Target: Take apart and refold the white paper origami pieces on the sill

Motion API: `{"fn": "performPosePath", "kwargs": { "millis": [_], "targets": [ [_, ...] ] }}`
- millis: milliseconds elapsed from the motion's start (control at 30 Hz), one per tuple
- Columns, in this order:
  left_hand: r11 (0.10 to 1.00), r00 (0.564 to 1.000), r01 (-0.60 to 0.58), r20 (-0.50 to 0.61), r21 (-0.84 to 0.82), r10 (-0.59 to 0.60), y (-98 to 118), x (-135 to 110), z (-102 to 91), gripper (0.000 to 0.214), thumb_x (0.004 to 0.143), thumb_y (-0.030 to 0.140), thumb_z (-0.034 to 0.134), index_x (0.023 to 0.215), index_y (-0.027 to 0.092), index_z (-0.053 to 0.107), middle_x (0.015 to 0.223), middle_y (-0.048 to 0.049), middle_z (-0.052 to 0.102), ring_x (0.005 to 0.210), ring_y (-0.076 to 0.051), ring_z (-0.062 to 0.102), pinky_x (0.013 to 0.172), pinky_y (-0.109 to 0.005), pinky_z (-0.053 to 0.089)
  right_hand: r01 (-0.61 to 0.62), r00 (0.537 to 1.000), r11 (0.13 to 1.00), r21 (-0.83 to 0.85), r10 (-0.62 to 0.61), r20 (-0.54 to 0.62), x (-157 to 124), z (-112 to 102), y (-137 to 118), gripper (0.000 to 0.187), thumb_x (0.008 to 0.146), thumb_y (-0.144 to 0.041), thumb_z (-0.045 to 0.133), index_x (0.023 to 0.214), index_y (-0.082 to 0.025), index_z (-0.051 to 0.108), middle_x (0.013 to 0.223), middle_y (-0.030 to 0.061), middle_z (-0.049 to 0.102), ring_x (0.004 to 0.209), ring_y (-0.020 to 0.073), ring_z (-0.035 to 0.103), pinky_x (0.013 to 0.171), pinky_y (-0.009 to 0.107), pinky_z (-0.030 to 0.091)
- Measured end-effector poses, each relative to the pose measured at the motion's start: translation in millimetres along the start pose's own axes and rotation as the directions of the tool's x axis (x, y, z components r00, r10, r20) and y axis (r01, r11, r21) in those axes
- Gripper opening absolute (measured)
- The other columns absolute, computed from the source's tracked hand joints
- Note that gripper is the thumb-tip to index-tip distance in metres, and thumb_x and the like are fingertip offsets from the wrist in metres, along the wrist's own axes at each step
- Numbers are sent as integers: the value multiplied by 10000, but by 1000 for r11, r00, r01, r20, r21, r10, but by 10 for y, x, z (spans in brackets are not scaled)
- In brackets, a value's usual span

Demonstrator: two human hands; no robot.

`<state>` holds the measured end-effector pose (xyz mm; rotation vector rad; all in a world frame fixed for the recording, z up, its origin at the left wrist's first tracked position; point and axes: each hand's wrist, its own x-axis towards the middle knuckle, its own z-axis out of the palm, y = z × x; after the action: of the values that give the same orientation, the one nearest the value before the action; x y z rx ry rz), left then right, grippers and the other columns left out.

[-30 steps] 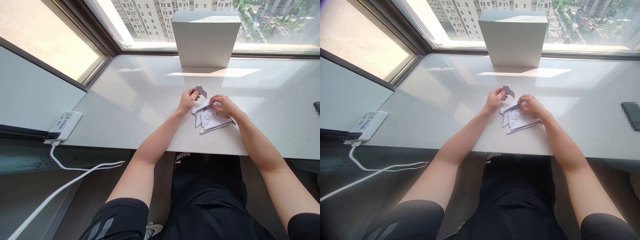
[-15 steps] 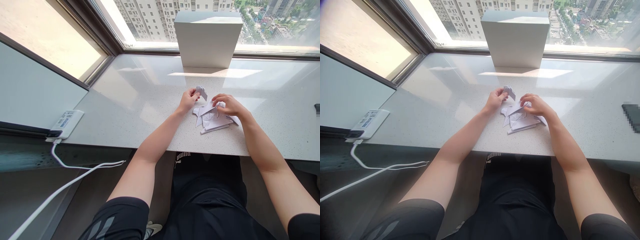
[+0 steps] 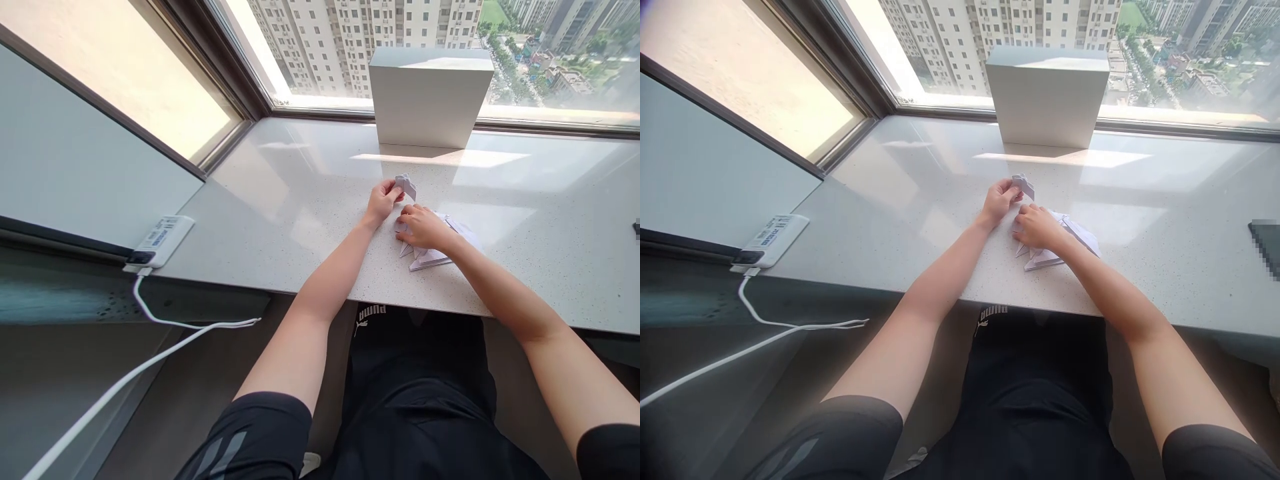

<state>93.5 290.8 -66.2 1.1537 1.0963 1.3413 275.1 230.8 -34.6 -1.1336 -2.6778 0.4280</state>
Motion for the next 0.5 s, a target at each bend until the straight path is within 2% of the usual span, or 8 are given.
{"fn": "performPosePath", "kwargs": {
  "millis": [67, 167, 267, 400, 500],
  "targets": [
    [1000, 1000, -5, 19, 3, 5, -10, 7, 8, 89, 996, 275, 898, 982, 213, 836, 975, -37, 854, 895, -174, 761, 1009, -363, 638, -22, 1000, 1000, 4, 22, 3, 37, 12, -10, 220, 1022, -362, 839, 1184, -215, 858, 1335, 227, 844, 1303, 487, 765, 1139, 661, 609],
    [999, 998, -18, 60, 30, 17, -12, 7, 20, 114, 982, 299, 906, 946, 217, 836, 933, -36, 845, 882, -182, 757, 988, -364, 630, -32, 999, 995, 91, 34, -12, 36, -26, 20, 200, 966, -299, 851, 1144, -257, 771, 1255, 162, 855, 1242, 443, 781, 1101, 618, 610],
    [997, 993, -42, 111, 59, 35, 4, -17, 15, 147, 988, 334, 900, 911, 227, 836, 899, -38, 834, 876, -194, 749, 939, -358, 617, -2, 1000, 980, 199, 7, -24, -5, -119, 103, 226, 943, -315, 862, 1112, -276, 717, 1198, 122, 859, 1162, 398, 799, 1074, 584, 619],
    [995, 983, -62, 178, 75, 47, 42, -64, -2, 180, 1004, 367, 903, 915, 225, 839, 895, -40, 823, 873, -195, 744, 929, -355, 605, 21, 1000, 929, 370, -12, -25, -111, -282, 266, 241, 932, -348, 866, 1125, -275, 741, 1209, 116, 873, 1152, 371, 821, 1090, 573, 655],
    [997, 982, -45, 188, 67, 31, 62, -92, 15, 171, 991, 379, 928, 962, 223, 861, 942, -45, 844, 892, -189, 753, 954, -347, 610, -3, 996, 861, 509, 47, -74, -189, -362, 368, 176, 949, -352, 833, 1099, -287, 767, 1186, 97, 884, 1126, 339, 828, 1055, 544, 682]
  ]
}}
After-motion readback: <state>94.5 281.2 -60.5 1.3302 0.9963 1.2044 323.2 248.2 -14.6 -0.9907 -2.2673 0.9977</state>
